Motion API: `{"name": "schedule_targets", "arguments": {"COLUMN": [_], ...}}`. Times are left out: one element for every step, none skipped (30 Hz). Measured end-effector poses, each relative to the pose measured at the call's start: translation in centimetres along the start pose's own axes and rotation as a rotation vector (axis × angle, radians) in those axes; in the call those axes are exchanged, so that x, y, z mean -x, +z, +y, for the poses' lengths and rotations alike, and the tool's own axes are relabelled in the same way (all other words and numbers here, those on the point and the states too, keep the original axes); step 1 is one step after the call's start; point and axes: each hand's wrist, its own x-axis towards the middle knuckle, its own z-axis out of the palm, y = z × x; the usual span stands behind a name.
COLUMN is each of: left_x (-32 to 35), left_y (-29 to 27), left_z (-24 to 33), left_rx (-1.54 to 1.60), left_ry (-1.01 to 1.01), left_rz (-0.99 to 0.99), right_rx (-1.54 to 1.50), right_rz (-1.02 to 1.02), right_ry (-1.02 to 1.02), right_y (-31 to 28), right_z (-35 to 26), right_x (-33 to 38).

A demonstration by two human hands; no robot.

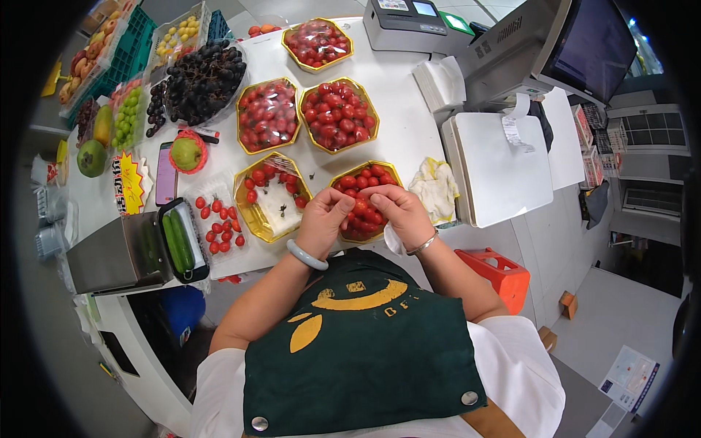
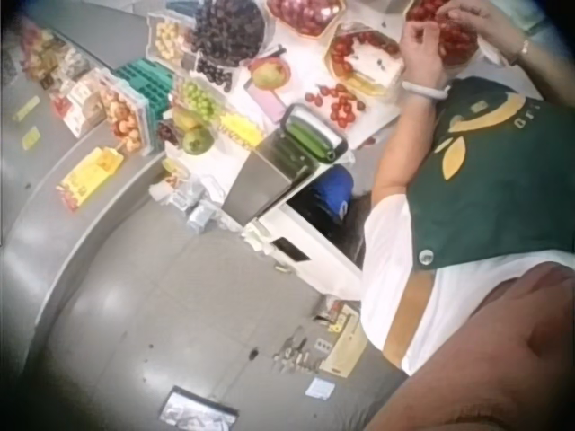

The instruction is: The person arranges cherry tomatoes into small hexagonal containers on a counter. They wipe the tomatoes with a tissue and place them neatly into the containers. The person also handles a paper towel and a tablet device during the process.

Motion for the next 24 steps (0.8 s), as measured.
{"name": "schedule_targets", "arguments": {"left_x": [0.0,0.0,0.0,0.1,0.3,0.4,0.6,0.8,0.9,1.0,1.2,1.6,2.2,2.8,3.5,4.0,5.2,6.2,6.8,7.3,7.7,7.9,7.7,7.4], "left_y": [0.0,-0.1,-0.2,-0.3,-0.5,-0.6,-0.8,-1.0,-1.4,-1.9,-2.5,-3.4,-4.8,-6.4,-8.7,-11.7,-14.2,-15.6,-17.0,-17.8,-18.5,-18.6,-18.2,-17.8], "left_z": [0.0,0.1,0.2,0.2,0.2,0.3,0.6,0.8,0.8,0.8,0.8,1.1,1.7,2.2,2.9,2.3,3.2,4.1,4.6,4.7,4.6,4.5,4.5,4.4], "left_rx": [-0.021,-0.042,-0.052,-0.06,-0.068,-0.056,-0.044,-0.032,-0.026,-0.021,-0.016,-0.065,-0.113,-0.161,-0.305,-0.362,-0.458,-0.351,-0.307,-0.159,-0.011,0.066,0.14,0.214], "left_ry": [0.015,0.03,0.029,0.028,0.027,0.018,0.009,0.001,-0.013,-0.027,-0.04,-0.014,0.011,0.034,0.085,0.257,0.179,0.102,0.093,0.092,0.092,0.08,0.065,0.051], "left_rz": [0.0,0.001,0.002,0.004,0.007,0.008,0.01,0.013,0.006,0.002,0.0,0.067,0.134,0.197,0.279,0.361,0.462,0.557,0.569,0.571,0.57,0.559,0.54,0.52], "right_rx": [0.123,0.246,0.369,0.385,0.401,0.418,0.357,0.296,0.236,0.184,0.133,0.083,0.087,0.091,0.096,0.235,0.392,0.589,0.789,0.89,0.99,1.091,1.174,1.256], "right_rz": [0.001,0.001,0.001,-0.008,-0.018,-0.029,-0.038,-0.05,-0.062,-0.053,-0.046,-0.04,-0.028,-0.013,0.003,0.013,0.028,0.008,-0.011,-0.037,-0.063,-0.095,-0.146,-0.197], "right_ry": [-0.057,-0.114,-0.171,-0.211,-0.252,-0.292,-0.239,-0.186,-0.132,-0.098,-0.063,-0.028,-0.026,-0.026,-0.025,-0.046,-0.054,-0.16,-0.27,-0.32,-0.371,-0.426,-0.455,-0.485], "right_y": [-0.1,-0.2,-0.3,-0.2,0.0,0.1,0.2,0.1,0.2,0.6,1.0,1.4,1.4,1.1,0.7,0.6,0.9,1.2,1.7,2.6,3.8,5.3,6.6,8.0], "right_z": [0.3,0.8,1.2,1.3,1.3,1.4,1.7,2.1,2.3,2.4,2.5,2.6,2.8,3.1,3.4,3.4,2.7,2.9,2.5,2.3,2.3,2.2,2.5,2.9], "right_x": [0.1,0.1,0.1,0.2,0.2,0.1,0.0,-0.2,-0.3,-0.5,-0.6,-0.8,-1.1,-1.3,-1.6,-2.0,-2.2,-2.7,-3.3,-3.8,-4.2,-4.9,-5.7,-6.7]}}
